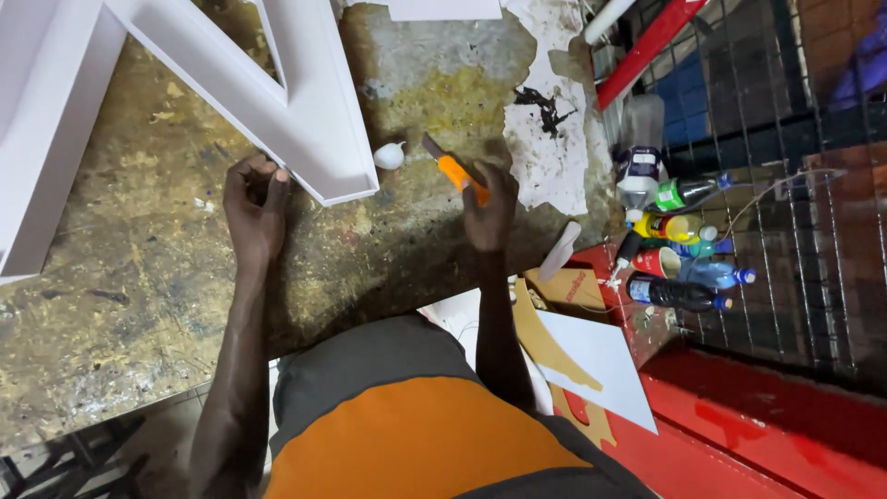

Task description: Assembling 3D letters by applying glue to the edges and joining the pieces together, followed by trimming excess material with a utility knife.

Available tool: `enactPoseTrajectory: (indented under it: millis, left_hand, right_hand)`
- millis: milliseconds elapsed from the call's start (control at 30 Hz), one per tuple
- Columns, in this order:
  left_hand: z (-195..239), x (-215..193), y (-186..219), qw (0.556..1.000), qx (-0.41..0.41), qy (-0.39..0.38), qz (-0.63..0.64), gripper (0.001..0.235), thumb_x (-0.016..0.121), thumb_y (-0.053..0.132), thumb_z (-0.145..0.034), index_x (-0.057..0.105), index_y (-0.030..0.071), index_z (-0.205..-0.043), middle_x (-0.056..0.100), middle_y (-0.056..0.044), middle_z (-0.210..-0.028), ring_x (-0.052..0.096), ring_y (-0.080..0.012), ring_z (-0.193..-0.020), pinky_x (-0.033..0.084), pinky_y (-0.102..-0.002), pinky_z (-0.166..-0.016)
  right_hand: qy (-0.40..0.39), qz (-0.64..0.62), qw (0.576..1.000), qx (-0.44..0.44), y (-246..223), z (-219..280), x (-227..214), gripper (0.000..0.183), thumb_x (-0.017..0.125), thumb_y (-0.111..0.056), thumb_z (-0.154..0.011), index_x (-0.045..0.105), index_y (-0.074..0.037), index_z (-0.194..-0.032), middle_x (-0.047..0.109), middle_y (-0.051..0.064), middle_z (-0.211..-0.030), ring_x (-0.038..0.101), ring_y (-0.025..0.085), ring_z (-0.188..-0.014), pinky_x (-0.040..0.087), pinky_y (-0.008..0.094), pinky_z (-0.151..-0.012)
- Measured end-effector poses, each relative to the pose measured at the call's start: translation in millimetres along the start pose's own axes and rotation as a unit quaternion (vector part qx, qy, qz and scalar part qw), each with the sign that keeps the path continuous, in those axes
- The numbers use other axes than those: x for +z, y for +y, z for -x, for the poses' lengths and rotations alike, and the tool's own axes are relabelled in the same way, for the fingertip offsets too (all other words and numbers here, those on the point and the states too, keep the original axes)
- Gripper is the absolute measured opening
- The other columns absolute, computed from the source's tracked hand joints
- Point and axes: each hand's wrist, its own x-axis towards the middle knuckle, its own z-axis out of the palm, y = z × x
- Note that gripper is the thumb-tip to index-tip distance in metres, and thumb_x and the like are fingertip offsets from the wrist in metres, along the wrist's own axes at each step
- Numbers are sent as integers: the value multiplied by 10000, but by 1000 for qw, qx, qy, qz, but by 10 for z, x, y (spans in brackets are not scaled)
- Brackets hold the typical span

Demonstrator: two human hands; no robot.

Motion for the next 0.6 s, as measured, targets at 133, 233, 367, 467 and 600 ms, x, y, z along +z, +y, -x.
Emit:
enactPoseTrajectory:
  millis: [133, 233, 367, 467, 600]
  left_hand:
    - [-62, 105, -21, 1000, 6, 16, -1, 411, 856, 135, -1176, 574, 31, -1456, 633, -147, -1248, 660, -300, -1137, 593, -511, -1024]
    - [-59, 127, 1, 999, -8, 20, -35, 497, 914, 139, -1138, 559, 48, -1474, 627, -125, -1231, 680, -303, -1130, 593, -487, -997]
    - [-53, 118, -54, 999, -5, 33, -32, 495, 935, 137, -1119, 576, 36, -1445, 632, -125, -1217, 661, -281, -1119, 584, -471, -991]
    - [-46, 162, 0, 999, -9, 39, -31, 470, 938, 160, -1113, 599, 36, -1414, 635, -111, -1205, 664, -262, -1118, 591, -448, -999]
    - [-23, 170, 33, 999, -11, 47, -22, 456, 945, 164, -1110, 612, 42, -1396, 649, -115, -1205, 682, -263, -1129, 611, -444, -1009]
  right_hand:
    - [1, 33, 994, -102, -132, 12, -15, 470, 944, -338, -892, 831, -130, -1299, 734, 90, -1130, 707, 351, -1089, 608, 451, -957]
    - [67, 88, 989, -102, -367, 35, 19, 388, 847, -229, -1005, 791, -85, -1361, 705, 182, -1150, 699, 443, -1003, 600, 523, -903]
    - [156, 71, 977, -126, -389, -24, 91, 309, 809, -256, -1005, 835, -109, -1275, 723, 111, -1093, 686, 349, -878, 604, 422, -836]
    - [162, 69, 975, -134, -389, -39, 83, 326, 769, -261, -1034, 823, -104, -1313, 739, 120, -1144, 692, 360, -884, 597, 431, -826]
    - [136, 113, 980, -94, -146, 107, 227, 431, 787, -270, -1026, 800, -186, -1449, 754, 99, -1333, 732, 386, -1064, 550, 480, -1005]
